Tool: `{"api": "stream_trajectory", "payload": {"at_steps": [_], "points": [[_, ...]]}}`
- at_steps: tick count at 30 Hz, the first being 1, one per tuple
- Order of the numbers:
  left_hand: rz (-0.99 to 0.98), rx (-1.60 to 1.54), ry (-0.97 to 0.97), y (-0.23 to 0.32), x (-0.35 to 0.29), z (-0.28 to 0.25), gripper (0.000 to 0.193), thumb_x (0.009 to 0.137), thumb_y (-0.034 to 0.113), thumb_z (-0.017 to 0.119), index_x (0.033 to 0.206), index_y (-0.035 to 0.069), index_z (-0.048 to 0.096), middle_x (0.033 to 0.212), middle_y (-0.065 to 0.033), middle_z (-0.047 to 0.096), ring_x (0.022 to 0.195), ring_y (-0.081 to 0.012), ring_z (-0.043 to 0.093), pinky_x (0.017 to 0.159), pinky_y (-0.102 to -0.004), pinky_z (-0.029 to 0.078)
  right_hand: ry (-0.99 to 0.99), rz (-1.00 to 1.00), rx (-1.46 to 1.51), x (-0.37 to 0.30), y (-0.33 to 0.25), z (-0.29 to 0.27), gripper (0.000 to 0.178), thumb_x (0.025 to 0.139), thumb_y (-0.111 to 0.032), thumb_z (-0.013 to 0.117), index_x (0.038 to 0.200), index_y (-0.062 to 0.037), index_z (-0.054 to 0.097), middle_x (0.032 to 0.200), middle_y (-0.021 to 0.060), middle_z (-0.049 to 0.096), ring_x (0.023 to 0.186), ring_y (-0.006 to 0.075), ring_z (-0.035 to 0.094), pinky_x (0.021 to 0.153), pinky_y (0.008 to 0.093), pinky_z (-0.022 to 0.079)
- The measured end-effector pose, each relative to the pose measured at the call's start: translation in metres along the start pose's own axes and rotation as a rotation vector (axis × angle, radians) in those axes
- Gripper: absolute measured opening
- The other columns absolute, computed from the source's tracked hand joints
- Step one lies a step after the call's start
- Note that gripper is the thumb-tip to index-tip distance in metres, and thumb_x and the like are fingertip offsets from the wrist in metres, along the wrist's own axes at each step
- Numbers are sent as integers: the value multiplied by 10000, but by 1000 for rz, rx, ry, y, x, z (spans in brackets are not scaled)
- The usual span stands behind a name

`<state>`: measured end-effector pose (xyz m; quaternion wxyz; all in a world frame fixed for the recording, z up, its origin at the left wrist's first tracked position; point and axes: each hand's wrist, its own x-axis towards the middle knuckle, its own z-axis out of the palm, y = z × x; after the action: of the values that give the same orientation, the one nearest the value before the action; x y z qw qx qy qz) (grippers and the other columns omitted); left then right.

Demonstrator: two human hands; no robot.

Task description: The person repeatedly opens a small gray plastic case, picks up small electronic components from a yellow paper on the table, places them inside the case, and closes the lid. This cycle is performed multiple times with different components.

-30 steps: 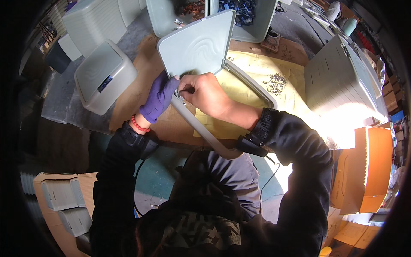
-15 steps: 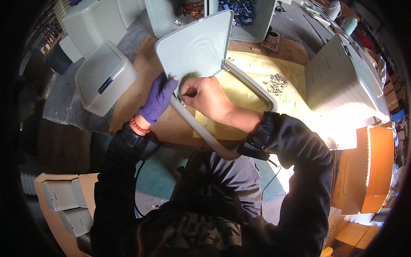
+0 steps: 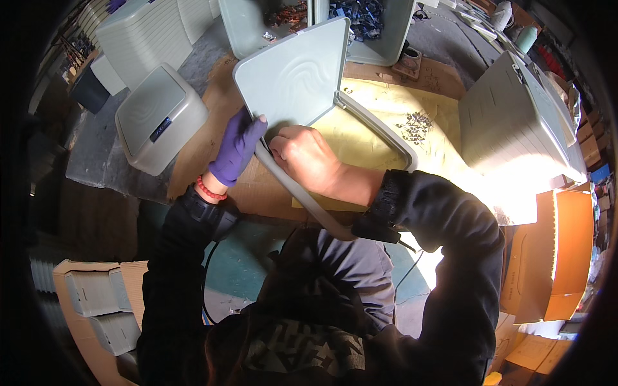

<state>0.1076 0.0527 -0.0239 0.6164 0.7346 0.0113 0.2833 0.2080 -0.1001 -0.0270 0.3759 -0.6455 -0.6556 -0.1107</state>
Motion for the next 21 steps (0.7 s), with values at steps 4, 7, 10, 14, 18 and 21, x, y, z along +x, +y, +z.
{"api": "stream_trajectory", "payload": {"at_steps": [4, 7, 10, 14, 18, 21], "points": [[-4, -69, -8, 3, 3, -1, 325, 982, 208, 692, 1215, -4, 612, 1092, -32, 663, 1008, -116, 576, 902, -299, 481, -46, 118, 34, 2, -2, 0, 99, 756, -19, 739, 824, -10, 667, 770, 149, 658, 703, 353, 665, 662, 418, 544], [-20, -96, -6, 6, 3, -2, 327, 979, 205, 695, 1217, -3, 613, 1098, -44, 666, 1022, -123, 583, 915, -303, 481, -81, 357, 170, 5, -6, 0, 220, 782, -59, 756, 943, 3, 620, 798, 166, 682, 727, 372, 686, 680, 433, 548], [-58, -102, -5, 9, 0, -1, 340, 974, 197, 702, 1235, -2, 612, 1118, -56, 667, 1038, -128, 592, 924, -313, 486, -128, 597, 143, 9, -12, -3, 376, 802, -128, 778, 1059, 6, 539, 809, 174, 695, 759, 380, 700, 694, 446, 551], [-98, 1, -49, 7, -3, 1, 362, 971, 187, 702, 1265, -3, 608, 1156, -81, 674, 1033, -151, 624, 905, -322, 503, -248, 534, 45, 14, -15, -25, 435, 810, -184, 784, 1124, -11, 536, 827, 185, 706, 758, 361, 705, 698, 438, 558], [112, 386, -129, 0, 1, 0, 255, 986, 161, 673, 1151, -33, 664, 954, -144, 718, 826, -201, 684, 744, -314, 515, -165, 464, -267, 3, 30, -104, 262, 816, -128, 762, 1043, -29, 679, 853, 170, 719, 781, 328, 715, 721, 408, 564], [136, 405, -28, -4, 2, -4, 220, 990, 154, 671, 1072, -50, 690, 846, -146, 719, 725, -191, 676, 662, -319, 499, -233, 474, -402, -20, 88, -169, 142, 812, -92, 751, 929, -14, 727, 914, 151, 732, 864, 306, 720, 780, 381, 563]]}}
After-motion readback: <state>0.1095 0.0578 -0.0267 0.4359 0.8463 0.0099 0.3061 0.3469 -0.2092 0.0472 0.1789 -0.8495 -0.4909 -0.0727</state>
